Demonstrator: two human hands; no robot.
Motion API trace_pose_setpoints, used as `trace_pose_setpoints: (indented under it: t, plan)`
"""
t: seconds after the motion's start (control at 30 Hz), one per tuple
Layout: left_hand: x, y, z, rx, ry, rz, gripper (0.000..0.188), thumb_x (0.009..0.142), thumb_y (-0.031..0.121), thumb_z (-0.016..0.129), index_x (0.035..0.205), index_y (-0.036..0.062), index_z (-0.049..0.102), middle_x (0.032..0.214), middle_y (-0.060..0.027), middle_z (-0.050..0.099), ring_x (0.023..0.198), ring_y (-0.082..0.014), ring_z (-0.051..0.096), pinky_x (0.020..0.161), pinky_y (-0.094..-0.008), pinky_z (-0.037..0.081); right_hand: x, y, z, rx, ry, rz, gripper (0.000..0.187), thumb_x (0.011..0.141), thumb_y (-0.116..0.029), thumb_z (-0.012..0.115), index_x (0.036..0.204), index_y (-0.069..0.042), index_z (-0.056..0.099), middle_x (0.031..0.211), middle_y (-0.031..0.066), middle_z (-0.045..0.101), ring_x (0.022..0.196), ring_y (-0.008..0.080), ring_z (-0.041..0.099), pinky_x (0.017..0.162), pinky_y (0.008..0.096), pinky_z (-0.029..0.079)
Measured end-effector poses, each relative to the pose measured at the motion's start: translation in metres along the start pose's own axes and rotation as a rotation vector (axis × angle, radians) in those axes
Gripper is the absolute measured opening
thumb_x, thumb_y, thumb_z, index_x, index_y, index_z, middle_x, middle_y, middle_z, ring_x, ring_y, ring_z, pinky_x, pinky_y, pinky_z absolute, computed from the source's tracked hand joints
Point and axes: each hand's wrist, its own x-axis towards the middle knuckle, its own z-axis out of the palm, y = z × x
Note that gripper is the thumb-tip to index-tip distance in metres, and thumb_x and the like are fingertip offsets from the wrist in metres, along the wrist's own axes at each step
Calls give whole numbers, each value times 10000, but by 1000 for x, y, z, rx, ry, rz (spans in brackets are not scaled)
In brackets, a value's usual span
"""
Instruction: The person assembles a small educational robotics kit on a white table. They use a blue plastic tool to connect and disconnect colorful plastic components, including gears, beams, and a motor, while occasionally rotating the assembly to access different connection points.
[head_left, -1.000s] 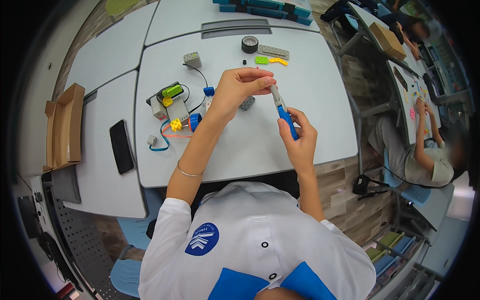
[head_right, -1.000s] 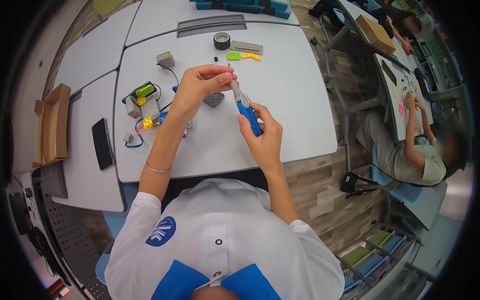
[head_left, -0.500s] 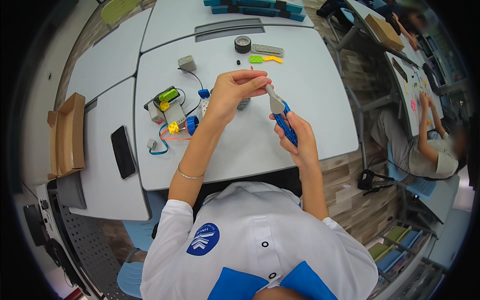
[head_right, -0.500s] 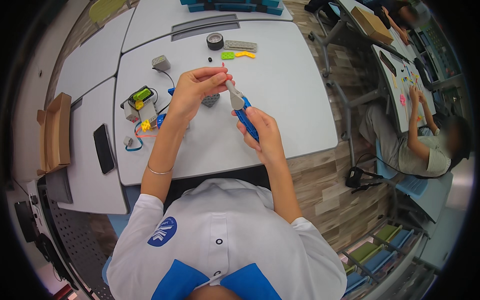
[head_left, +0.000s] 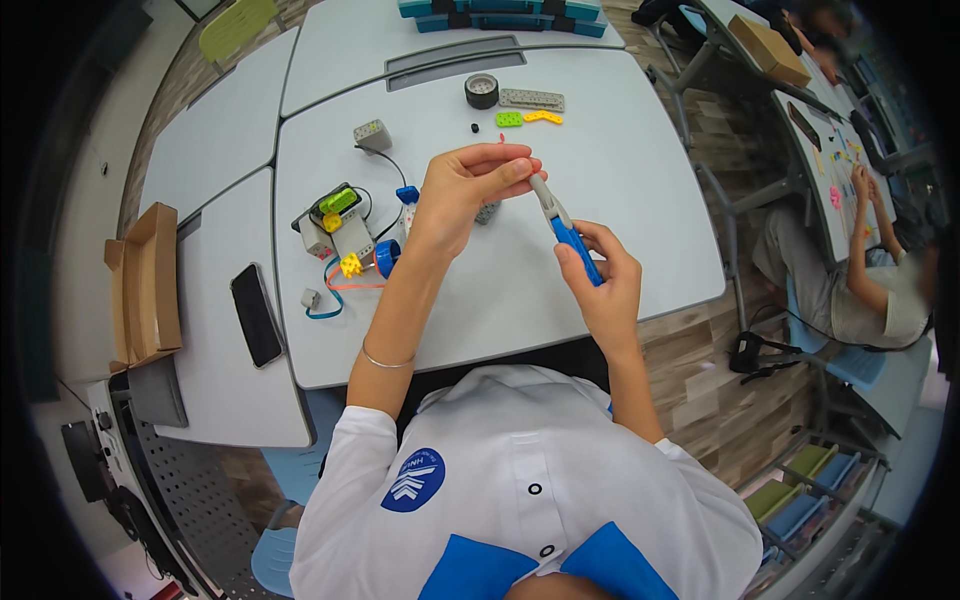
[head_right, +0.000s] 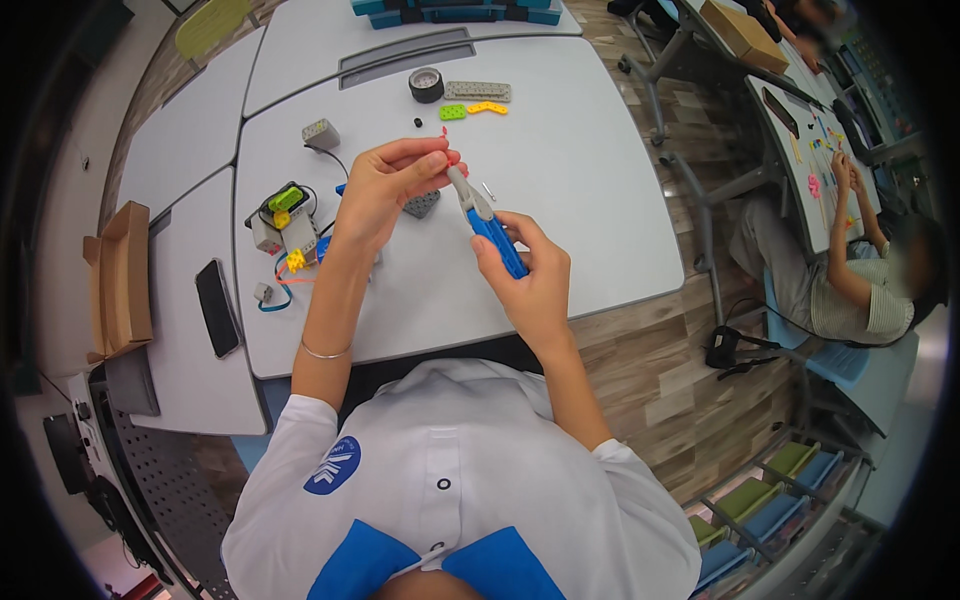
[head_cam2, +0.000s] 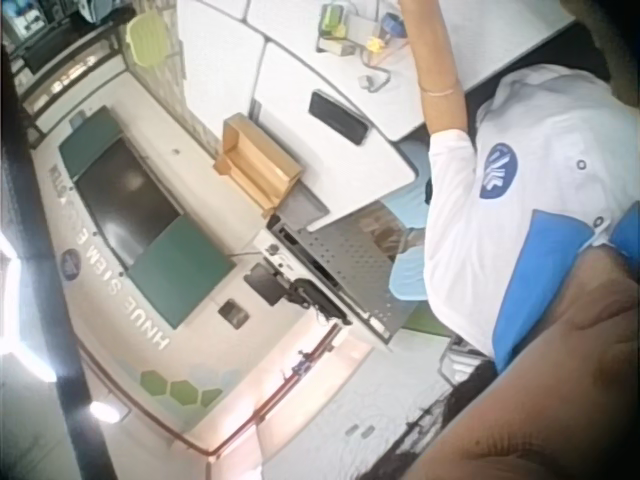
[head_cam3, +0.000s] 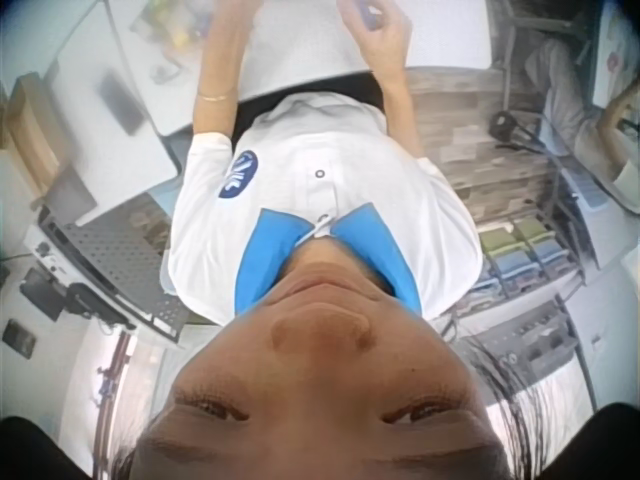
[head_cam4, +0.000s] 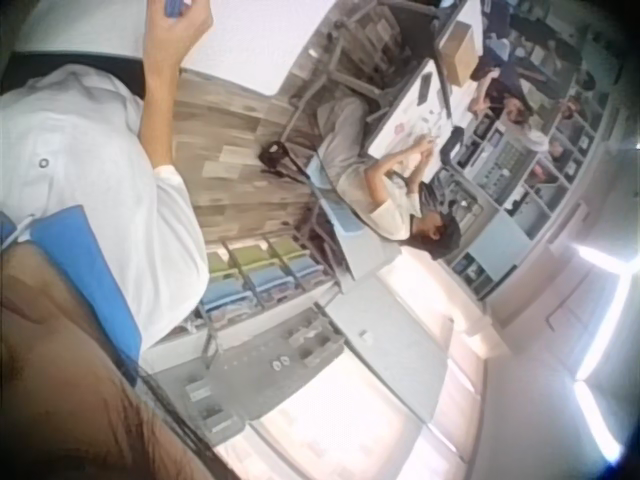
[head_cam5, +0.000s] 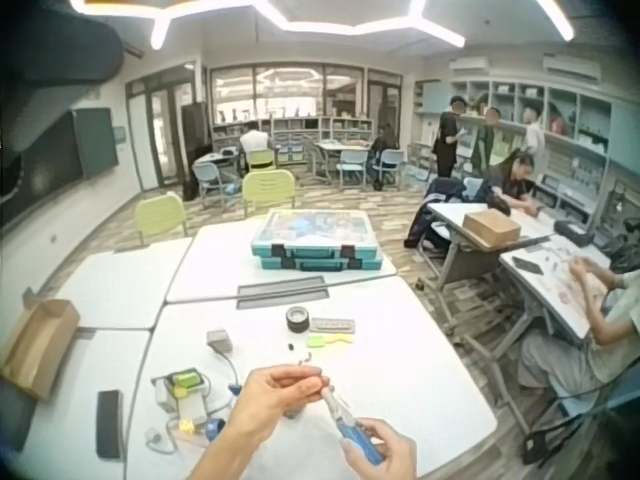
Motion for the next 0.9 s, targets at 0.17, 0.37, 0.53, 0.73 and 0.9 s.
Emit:
trace_pose_setpoints:
  t: [0.17,0.37,0.53,0.73,0.9]
  plan:
    - [-14,25,9,-25,-114,80,256,859,6,734,1096,-82,697,1003,-201,733,971,-282,731,892,-370,602,-5,15,-7,-152,63,-340,443,791,-123,803,1186,-9,638,885,101,684,696,145,631,599,259,506]
    - [-49,51,29,61,-344,353,319,744,7,818,1034,-70,710,953,-238,735,917,-349,739,807,-423,617,-16,19,-20,-114,5,-617,598,718,-125,858,1244,3,603,989,134,691,790,206,693,627,273,539]
    - [-69,63,41,168,-387,529,245,728,-8,816,939,-85,720,891,-251,735,862,-366,741,756,-426,624,-14,22,-18,-33,-40,-778,614,767,-157,840,1285,26,566,1132,204,685,910,272,719,656,310,583]
    - [-75,57,39,89,-359,587,254,763,-5,799,997,-49,711,909,-236,735,880,-371,737,750,-442,623,-12,18,-12,-15,-60,-790,566,827,-216,802,1285,27,574,1117,193,684,852,258,703,645,294,561]
    - [-66,38,30,-109,-40,291,312,914,94,718,1179,-46,631,1043,-221,714,1013,-340,712,863,-426,595,-14,-11,-13,154,-281,-294,489,913,-242,715,1292,30,566,1022,151,667,727,184,648,668,268,514]
